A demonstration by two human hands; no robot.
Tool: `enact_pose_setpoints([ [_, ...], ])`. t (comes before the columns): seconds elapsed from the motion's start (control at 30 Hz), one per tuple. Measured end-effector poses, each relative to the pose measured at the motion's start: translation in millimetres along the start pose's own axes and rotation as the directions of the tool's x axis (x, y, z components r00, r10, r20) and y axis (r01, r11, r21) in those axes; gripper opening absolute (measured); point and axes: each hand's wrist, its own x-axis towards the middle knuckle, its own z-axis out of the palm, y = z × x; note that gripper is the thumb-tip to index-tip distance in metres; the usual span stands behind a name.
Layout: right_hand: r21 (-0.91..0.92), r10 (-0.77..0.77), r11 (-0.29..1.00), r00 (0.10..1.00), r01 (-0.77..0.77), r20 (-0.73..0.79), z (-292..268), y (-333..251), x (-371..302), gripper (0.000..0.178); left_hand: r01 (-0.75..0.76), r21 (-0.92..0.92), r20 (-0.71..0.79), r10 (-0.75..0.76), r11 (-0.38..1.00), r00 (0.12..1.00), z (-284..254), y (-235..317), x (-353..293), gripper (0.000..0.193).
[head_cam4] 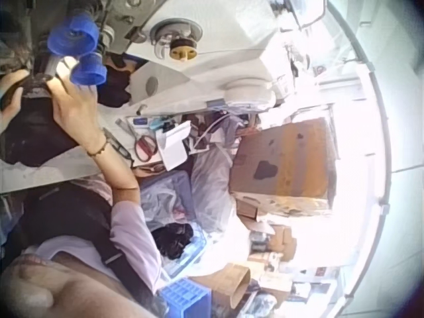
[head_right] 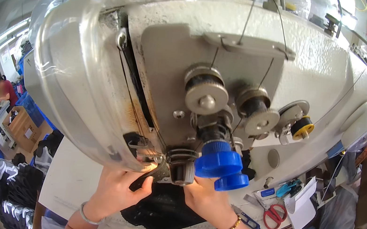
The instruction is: Stitching together components of a shoe upper using an industrial sewing machine.
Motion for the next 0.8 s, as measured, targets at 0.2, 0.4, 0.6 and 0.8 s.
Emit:
enact_pose_setpoints([
  [0.2,0.582,0.220,0.749,0.947,-0.317,0.233,-15.9,-56.1,-0.3,0.014,-0.130,-0.133,0.113,0.145,0.983,0.983,-14.4,-19.3,-1.9,0.043],
  [0.4,0.584,0.077,-0.238,0.584,-0.776,0.808,31.4,-64.9,21.8,0.040,-0.165,-0.286,0.082,0.196,0.944,0.977,-9.5,-46.4,2.5,0.040],
  [0.6,0.724,0.109,-0.231,0.723,-0.650,0.683,44.6,-71.3,17.8,0.041,-0.238,-0.310,0.107,0.282,0.920,0.953,-19.0,-49.0,-0.5,0.035],
  [0.8,0.723,0.071,-0.186,0.725,-0.665,0.685,44.6,-68.4,16.0,0.041,-0.312,-0.246,0.113,0.347,0.918,0.931,-18.5,-46.4,-1.9,0.035],
])
